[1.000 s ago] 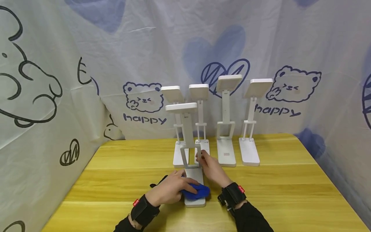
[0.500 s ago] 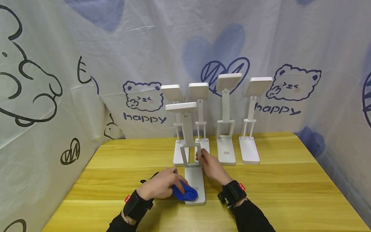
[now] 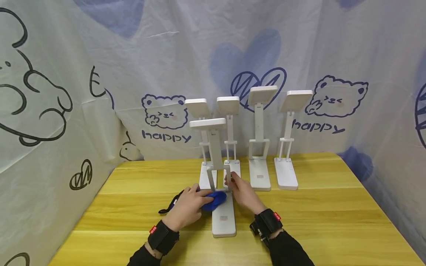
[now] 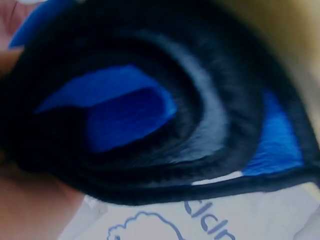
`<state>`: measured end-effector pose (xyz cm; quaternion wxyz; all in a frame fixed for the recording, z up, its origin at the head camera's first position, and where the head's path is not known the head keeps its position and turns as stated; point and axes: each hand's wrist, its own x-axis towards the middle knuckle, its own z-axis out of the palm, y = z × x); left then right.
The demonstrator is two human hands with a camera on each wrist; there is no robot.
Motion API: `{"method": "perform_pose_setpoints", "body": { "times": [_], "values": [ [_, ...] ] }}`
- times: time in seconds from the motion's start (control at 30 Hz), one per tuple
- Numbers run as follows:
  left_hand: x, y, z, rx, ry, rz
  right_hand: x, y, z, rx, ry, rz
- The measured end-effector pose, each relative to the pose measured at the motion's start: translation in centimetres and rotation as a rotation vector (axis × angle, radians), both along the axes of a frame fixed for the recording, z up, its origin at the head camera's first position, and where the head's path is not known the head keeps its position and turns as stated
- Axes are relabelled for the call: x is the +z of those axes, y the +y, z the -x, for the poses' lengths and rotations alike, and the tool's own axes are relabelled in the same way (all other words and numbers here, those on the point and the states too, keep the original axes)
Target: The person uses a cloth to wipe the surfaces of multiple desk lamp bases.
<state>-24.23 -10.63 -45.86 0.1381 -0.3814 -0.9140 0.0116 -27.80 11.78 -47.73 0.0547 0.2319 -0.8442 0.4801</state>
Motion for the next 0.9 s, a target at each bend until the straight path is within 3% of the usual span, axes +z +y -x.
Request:
{"method": "perform_pose_setpoints", "body": {
  "times": [0.13,0.3,0.57,0.77,0.9],
  "values": [
    [-0.9,1.0,-0.1,0.02,0.114,0.012,-0.2,0.0,-0.1,0.006,0.033,0.003],
    [-1.3,2.0,-0.2,0.048,0.151,0.014,0.0,-0.1,-0.2,-0.004,0.084,-0.004],
    [-1.4,3.0,-0.5,-0.013,0.098,0.025,-0.2,-0.1,-0.1,-0.038,0.177,-0.044],
    [-1.2,3.0,-0.7,-0.107,0.075,-0.013,0.0,0.0,-0.1,-0.03,0.143,-0.018],
    [-0.6,2.9,-0.9,-0.18,-0.016,-0.038,-0.1,0.0,-0.2,-0.011,0.1,-0.002]
  ]
}}
